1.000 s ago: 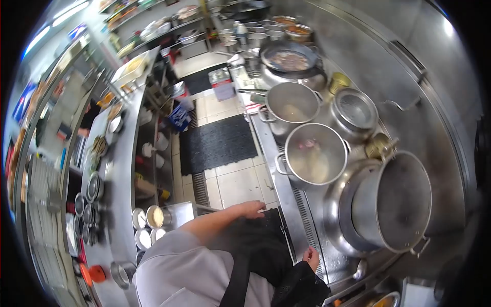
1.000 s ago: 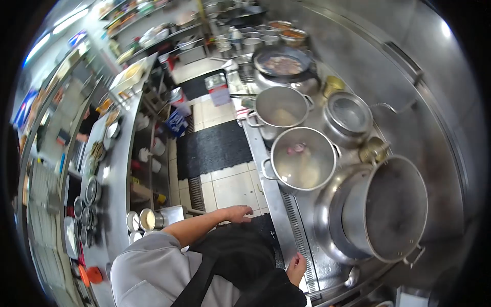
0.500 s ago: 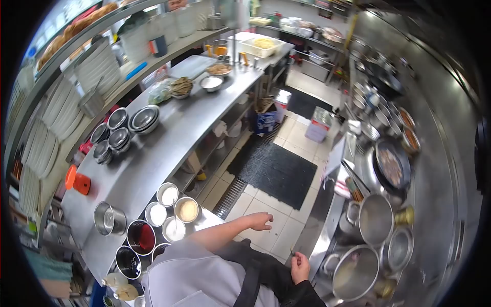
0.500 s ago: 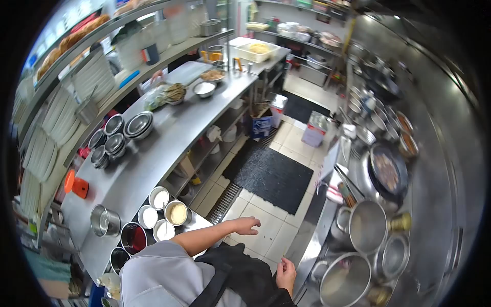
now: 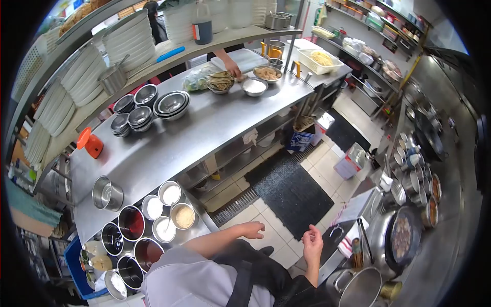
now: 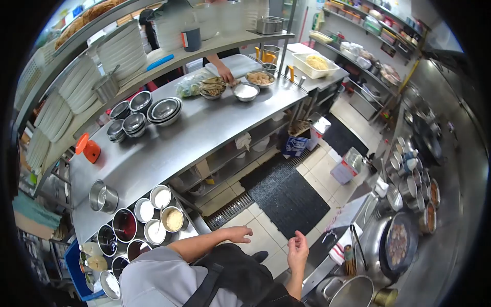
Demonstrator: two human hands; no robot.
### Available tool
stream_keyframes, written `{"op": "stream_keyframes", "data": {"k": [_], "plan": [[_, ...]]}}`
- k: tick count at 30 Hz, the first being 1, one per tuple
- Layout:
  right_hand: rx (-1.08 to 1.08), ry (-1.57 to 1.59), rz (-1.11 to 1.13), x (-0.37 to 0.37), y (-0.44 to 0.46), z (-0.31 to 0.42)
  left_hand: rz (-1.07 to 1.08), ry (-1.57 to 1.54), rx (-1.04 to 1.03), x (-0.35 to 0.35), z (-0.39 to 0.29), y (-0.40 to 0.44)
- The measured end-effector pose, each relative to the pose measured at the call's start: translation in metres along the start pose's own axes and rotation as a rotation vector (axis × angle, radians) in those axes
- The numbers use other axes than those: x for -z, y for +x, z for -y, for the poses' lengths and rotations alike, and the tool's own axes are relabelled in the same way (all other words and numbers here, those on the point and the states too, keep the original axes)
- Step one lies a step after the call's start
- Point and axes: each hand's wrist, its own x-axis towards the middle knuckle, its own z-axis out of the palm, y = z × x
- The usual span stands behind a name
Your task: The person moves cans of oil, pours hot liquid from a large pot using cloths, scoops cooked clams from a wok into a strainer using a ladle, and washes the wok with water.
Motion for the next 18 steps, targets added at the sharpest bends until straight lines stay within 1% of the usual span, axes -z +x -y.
{"op": "stream_keyframes", "data": {"k": [2, 3, 4, 6, 8, 11, 12, 15, 18], "plan": [[-0.029, 0.118, 0.018, 0.008, 0.036, -0.002, -0.039, 0.000, -0.005, 0.001, 0.015, 0.022], [-0.038, 0.177, 0.018, 0.012, 0.057, -0.006, -0.052, -0.014, 0.064, 0.013, 0.002, 0.022], [-0.052, 0.239, 0.018, 0.015, 0.076, -0.015, -0.078, 0.005, 0.068, 0.013, 0.007, 0.032], [-0.022, 0.282, 0.035, 0.022, 0.115, -0.031, -0.096, -0.009, 0.134, 0.031, -0.011, 0.041], [-0.029, 0.228, 0.030, 0.027, 0.144, -0.033, -0.132, -0.011, 0.121, 0.034, 0.000, 0.062], [-0.036, 0.242, 0.123, 0.031, 0.185, -0.043, -0.179, -0.033, 0.124, 0.056, 0.007, 0.095], [-0.072, 0.191, 0.158, 0.031, 0.199, -0.041, -0.169, -0.032, 0.142, 0.064, 0.009, 0.107], [-0.079, 0.080, 0.193, 0.026, 0.246, -0.077, -0.123, -0.028, 0.191, 0.094, 0.024, 0.149], [0.017, -0.107, 0.239, 0.030, 0.290, -0.108, -0.146, -0.045, 0.136, 0.129, 0.045, 0.207]]}}
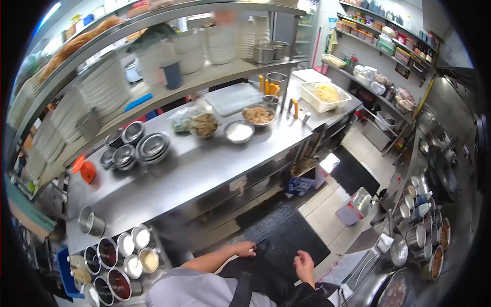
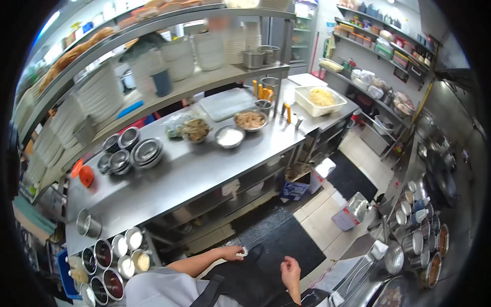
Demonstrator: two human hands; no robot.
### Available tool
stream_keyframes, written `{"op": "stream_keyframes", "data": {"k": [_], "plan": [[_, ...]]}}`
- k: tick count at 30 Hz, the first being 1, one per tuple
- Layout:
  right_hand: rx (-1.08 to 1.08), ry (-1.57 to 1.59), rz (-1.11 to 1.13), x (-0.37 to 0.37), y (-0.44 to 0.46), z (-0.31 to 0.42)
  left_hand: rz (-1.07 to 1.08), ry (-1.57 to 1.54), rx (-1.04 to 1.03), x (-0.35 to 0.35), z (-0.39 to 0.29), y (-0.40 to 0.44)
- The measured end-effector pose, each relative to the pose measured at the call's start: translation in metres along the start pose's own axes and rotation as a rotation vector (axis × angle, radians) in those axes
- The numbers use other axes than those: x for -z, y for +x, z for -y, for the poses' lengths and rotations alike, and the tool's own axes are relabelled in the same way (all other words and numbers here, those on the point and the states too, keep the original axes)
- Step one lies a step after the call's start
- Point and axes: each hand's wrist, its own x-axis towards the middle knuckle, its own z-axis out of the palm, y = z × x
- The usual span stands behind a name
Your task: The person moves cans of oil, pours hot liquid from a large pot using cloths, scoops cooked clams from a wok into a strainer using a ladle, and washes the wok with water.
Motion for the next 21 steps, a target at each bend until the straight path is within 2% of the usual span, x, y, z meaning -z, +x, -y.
{"op": "stream_keyframes", "data": {"k": [2, 4, 6, 7, 8, 9, 10, 11, 14, 15, 18, 21], "plan": [[0.094, -0.201, -0.047, 0.010, 0.024, -0.026, 0.056, 0.035, 0.028, 0.028, -0.004, 0.056], [0.037, -0.396, -0.027, 0.028, 0.043, -0.037, 0.091, 0.051, -0.009, 0.073, -0.017, 0.108], [0.040, -0.425, -0.061, 0.052, 0.068, -0.044, 0.068, 0.041, -0.154, 0.116, -0.031, 0.165], [0.034, -0.439, -0.073, 0.065, 0.072, -0.046, 0.066, 0.092, -0.161, 0.141, -0.051, 0.189], [-0.046, -0.386, -0.162, 0.078, 0.074, -0.048, 0.137, 0.156, -0.190, 0.156, -0.054, 0.226], [-0.119, -0.330, -0.252, 0.090, 0.078, -0.047, 0.089, 0.187, -0.257, 0.175, -0.070, 0.247], [-0.194, -0.277, -0.344, 0.106, 0.092, -0.041, 0.085, 0.125, -0.310, 0.216, -0.117, 0.282], [-0.312, -0.162, -0.326, 0.117, 0.096, -0.028, 0.118, 0.128, -0.356, 0.223, -0.124, 0.312], [-0.606, 0.676, -0.498, 0.135, 0.123, 0.036, 0.275, -0.838, -0.045, 0.238, -0.174, 0.353], [-0.621, 0.830, -0.513, 0.142, 0.128, 0.020, 0.297, -0.919, -0.001, 0.239, -0.184, 0.367], [-0.733, 1.000, -0.528, 0.158, 0.157, -0.007, 0.356, -1.144, 0.104, 0.228, -0.204, 0.401], [-0.718, 1.061, -0.371, 0.173, 0.207, 0.008, 0.408, -1.183, 0.153, 0.219, -0.212, 0.425]]}}
